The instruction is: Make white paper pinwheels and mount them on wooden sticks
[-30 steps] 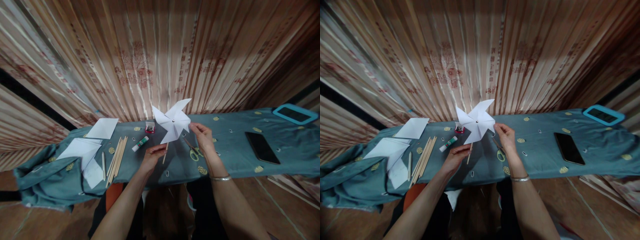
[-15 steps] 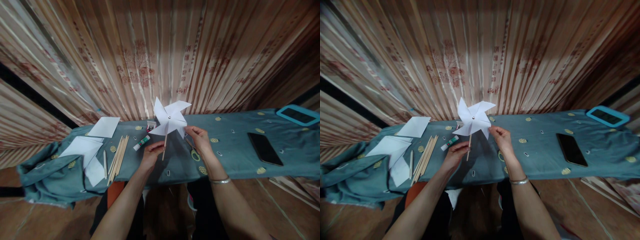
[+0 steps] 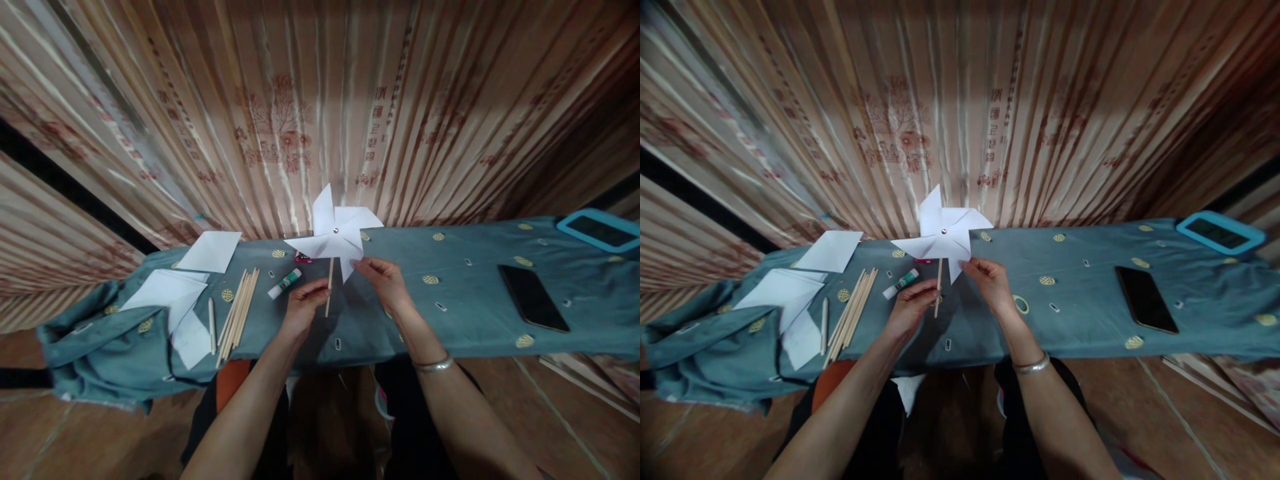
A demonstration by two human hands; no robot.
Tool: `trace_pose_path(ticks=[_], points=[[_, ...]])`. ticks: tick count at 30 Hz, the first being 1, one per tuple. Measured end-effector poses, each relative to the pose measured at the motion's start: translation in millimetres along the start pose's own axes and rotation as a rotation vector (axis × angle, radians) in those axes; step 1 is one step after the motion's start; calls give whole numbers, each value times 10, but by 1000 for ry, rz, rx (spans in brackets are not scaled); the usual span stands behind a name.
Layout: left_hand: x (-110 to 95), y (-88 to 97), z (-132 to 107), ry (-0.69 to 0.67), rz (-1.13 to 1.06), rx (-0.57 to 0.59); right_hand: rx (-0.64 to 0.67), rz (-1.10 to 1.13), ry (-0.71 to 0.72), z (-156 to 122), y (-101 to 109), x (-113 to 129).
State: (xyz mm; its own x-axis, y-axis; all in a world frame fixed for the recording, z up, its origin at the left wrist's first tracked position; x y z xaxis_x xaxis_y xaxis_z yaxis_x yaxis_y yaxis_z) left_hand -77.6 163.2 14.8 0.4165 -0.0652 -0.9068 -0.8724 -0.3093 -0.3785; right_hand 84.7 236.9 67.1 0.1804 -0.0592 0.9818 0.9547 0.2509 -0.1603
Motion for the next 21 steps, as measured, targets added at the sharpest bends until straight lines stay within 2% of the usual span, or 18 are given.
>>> trace_pose_path(ticks=[15, 21], points=[[18, -15, -8, 6, -22, -7, 71, -75, -11, -35, -135, -137], [8, -59, -23, -9, -18, 25, 116, -108, -15, -55, -206, -184]])
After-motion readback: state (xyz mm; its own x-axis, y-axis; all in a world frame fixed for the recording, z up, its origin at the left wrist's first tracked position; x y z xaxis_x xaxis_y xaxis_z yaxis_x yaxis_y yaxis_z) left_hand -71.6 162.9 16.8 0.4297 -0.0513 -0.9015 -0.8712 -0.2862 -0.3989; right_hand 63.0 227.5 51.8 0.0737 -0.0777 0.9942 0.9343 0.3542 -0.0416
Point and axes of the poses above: each hand's wrist, its own z-axis towards the middle knuckle, its own y-axis out of the back of the hand, x = y × z, the point moved 7 cm from there along z, towards the middle knuckle, and after that the axes turned 3 degrees about x, right-handed, at the moved point
